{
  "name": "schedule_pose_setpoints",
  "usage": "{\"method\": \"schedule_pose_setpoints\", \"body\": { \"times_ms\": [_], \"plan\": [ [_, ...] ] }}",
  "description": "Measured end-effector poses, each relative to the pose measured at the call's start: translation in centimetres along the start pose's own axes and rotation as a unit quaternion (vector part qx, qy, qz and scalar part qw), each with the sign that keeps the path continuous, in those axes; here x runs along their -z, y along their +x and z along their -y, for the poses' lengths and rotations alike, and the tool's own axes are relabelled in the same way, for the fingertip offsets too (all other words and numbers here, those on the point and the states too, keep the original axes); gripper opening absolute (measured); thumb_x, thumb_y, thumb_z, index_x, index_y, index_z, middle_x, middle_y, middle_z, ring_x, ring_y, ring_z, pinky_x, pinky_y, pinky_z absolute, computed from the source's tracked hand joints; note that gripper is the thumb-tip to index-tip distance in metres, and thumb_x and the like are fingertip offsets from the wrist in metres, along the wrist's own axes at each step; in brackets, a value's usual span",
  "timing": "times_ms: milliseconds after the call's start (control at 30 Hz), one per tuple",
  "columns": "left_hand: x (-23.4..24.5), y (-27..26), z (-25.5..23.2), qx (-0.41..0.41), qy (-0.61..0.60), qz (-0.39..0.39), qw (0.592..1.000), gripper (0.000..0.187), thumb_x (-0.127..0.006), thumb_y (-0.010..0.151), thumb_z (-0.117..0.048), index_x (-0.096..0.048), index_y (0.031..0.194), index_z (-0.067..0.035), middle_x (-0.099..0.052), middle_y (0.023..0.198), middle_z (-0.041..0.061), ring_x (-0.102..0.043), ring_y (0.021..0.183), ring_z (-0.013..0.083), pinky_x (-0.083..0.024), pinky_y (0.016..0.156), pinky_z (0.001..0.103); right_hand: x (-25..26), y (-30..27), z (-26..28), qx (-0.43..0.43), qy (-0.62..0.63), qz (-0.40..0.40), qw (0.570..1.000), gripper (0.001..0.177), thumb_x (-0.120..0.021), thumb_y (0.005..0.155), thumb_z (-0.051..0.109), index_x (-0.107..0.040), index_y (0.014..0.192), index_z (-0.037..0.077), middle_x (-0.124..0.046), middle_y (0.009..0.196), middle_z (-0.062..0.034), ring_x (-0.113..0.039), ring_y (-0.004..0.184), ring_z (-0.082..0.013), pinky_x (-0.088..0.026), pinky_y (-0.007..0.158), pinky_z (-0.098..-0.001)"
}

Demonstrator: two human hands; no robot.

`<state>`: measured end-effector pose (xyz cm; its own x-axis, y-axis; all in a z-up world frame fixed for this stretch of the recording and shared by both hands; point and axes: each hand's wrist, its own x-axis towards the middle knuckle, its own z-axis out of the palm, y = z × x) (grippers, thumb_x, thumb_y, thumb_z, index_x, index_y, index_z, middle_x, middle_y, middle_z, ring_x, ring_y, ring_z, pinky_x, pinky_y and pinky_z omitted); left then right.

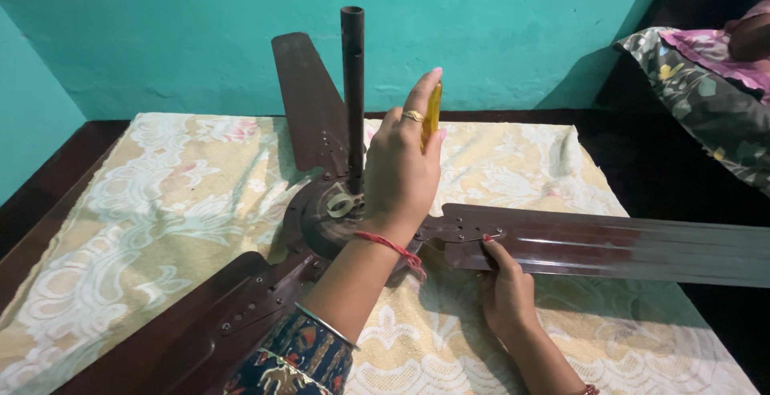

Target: The person attaches fan blades to the fan motor housing using a screwdriver. They align each blade and tighten the screws to secure it in place.

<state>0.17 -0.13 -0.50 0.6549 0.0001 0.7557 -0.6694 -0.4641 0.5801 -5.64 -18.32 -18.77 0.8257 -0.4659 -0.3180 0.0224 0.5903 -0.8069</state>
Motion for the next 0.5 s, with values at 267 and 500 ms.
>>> {"method": "schedule_pose_setpoints", "body": {
  "times_ms": [267, 500],
  "plan": [
    [-0.4, 0.0, -0.2, -0.004, 0.024, 0.007, 1.0, 0.071, -0.075, 0.092, -0.009, -0.046, 0.153, -0.029, -0.065, 0.093, 0.011, -0.071, 0.081, 0.0281, -0.057, 0.072, 0.044, -0.1, -0.3, 0.1, -0.005, -0.004, -0.008, 1.0, 0.018, -0.076, 0.088, 0.02, -0.07, 0.094, 0.004, -0.066, 0.084, -0.0022, -0.053, 0.064, -0.0095, -0.04, 0.055, -0.0251],
    [-1.1, 0.2, 0.0, -0.017, 0.044, 0.004, 0.999, 0.072, -0.075, 0.092, -0.01, -0.042, 0.155, -0.024, -0.066, 0.096, 0.013, -0.071, 0.081, 0.0311, -0.058, 0.069, 0.044, -1.0, -1.3, 0.8, -0.018, 0.014, 0.005, 1.0, 0.025, -0.075, 0.088, 0.023, -0.069, 0.099, 0.002, -0.073, 0.09, -0.0061, -0.067, 0.075, -0.0134, -0.051, 0.063, -0.0253]
  ]
}}
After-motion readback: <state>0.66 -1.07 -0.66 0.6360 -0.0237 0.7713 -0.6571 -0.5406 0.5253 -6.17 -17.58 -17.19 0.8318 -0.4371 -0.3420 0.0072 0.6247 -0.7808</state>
